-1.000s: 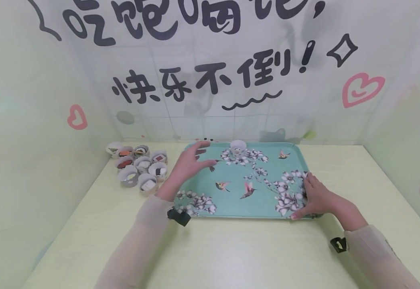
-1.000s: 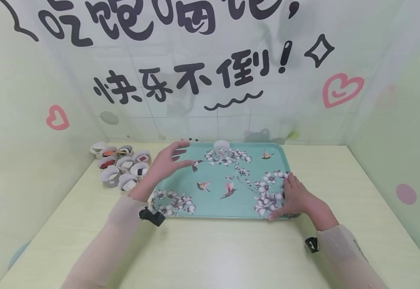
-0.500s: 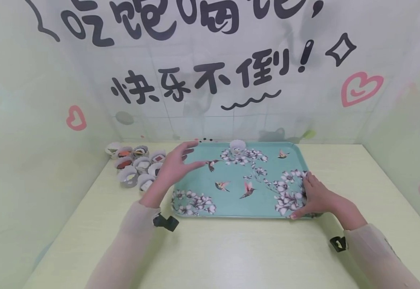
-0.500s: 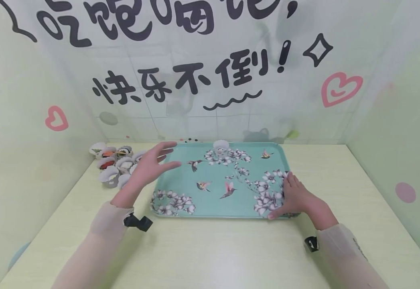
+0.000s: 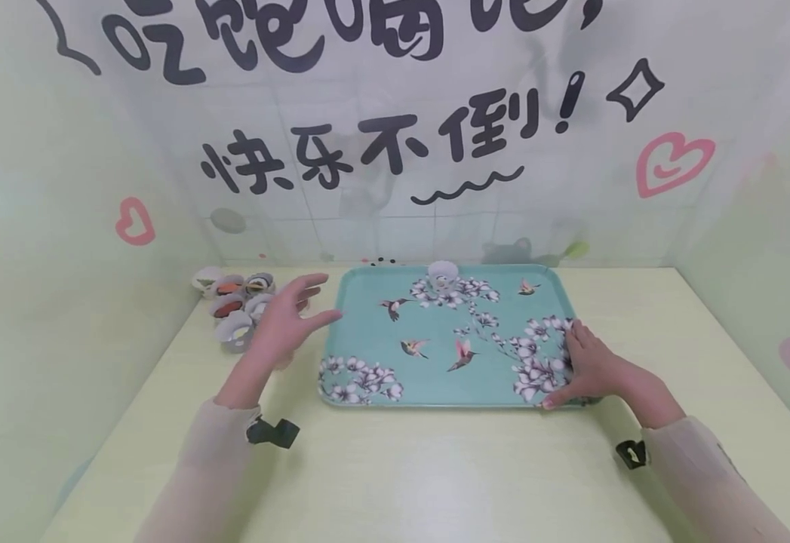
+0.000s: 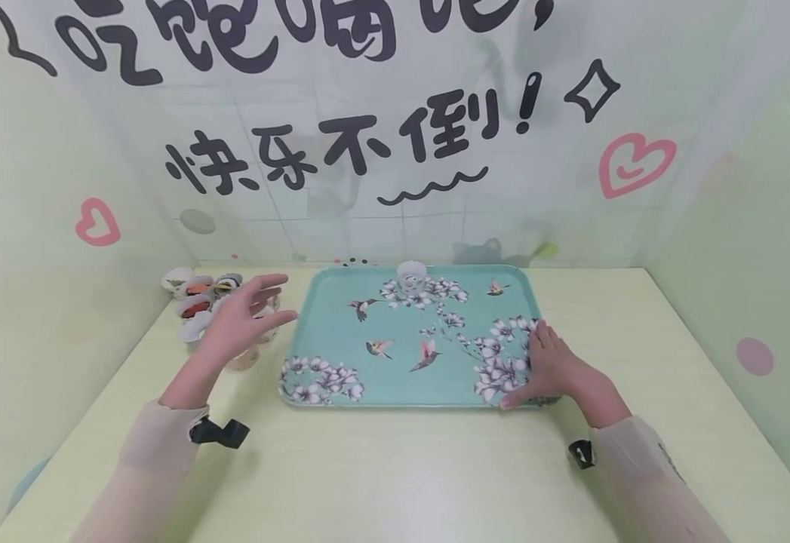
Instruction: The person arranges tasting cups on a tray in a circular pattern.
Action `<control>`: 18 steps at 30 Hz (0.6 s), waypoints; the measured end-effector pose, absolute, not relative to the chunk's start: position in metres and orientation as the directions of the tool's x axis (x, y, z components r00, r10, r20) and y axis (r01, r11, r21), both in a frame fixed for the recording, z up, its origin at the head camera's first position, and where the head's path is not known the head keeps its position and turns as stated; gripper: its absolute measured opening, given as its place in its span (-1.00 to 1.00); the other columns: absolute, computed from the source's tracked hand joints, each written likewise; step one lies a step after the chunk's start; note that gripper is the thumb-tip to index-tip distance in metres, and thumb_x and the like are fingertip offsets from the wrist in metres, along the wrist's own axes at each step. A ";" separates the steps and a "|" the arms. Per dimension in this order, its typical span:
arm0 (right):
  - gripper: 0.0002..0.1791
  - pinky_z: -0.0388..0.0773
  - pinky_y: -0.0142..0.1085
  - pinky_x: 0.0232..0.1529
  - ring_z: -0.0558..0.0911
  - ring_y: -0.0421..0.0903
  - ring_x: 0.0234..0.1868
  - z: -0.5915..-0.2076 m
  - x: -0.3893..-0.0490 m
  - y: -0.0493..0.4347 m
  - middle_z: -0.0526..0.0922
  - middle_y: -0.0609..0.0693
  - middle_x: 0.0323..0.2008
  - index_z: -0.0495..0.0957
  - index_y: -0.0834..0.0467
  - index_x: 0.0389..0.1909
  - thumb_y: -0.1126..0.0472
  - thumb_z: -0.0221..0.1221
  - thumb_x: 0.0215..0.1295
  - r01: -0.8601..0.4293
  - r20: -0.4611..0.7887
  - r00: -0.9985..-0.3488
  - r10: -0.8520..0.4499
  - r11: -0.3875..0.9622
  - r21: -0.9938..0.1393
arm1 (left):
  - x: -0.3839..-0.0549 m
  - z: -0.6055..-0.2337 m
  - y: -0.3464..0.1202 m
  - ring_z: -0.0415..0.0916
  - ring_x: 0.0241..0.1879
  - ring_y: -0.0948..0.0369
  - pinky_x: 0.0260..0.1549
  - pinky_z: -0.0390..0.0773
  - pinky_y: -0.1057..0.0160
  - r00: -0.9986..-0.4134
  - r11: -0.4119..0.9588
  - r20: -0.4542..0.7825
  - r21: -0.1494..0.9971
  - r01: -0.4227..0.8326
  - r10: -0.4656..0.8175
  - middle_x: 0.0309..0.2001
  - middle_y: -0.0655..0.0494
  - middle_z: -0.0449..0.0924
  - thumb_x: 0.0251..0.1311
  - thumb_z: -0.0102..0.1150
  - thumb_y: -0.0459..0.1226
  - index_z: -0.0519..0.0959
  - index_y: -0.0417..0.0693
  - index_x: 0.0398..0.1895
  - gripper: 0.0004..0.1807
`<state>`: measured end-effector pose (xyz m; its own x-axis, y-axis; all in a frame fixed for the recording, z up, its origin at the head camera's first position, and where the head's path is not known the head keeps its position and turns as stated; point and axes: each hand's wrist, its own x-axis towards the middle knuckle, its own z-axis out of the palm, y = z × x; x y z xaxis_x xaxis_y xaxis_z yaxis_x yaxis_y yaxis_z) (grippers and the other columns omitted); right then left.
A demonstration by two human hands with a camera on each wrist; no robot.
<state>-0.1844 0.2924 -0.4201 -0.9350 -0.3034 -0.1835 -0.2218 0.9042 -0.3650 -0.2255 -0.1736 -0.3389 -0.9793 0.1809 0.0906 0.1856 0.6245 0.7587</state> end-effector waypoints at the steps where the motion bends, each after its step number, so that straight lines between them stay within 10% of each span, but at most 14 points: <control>1: 0.58 -0.04 0.37 0.44 -0.14 0.62 0.43 -0.420 -0.184 0.292 -0.26 0.72 0.40 -0.17 0.74 0.36 -0.24 0.57 -0.28 -0.221 -0.186 -0.935 -0.303 0.905 -0.364 | -0.224 -0.339 -0.178 0.22 0.47 -0.14 0.46 0.25 -0.08 -0.981 0.635 0.085 0.752 0.176 0.172 0.48 -0.15 0.26 0.25 0.33 -0.14 0.25 -0.11 0.47 -0.23; 18: 0.56 -0.04 0.37 0.43 -0.14 0.63 0.42 -0.415 -0.183 0.289 -0.25 0.73 0.39 -0.17 0.74 0.36 -0.22 0.57 -0.27 -0.222 -0.192 -0.932 -0.306 0.904 -0.365 | -0.203 -0.353 -0.243 0.28 0.40 -0.25 0.34 0.36 -0.21 -0.998 0.690 0.019 0.722 0.056 0.061 0.44 -0.25 0.29 0.26 0.30 -0.01 0.23 -0.10 0.48 -0.20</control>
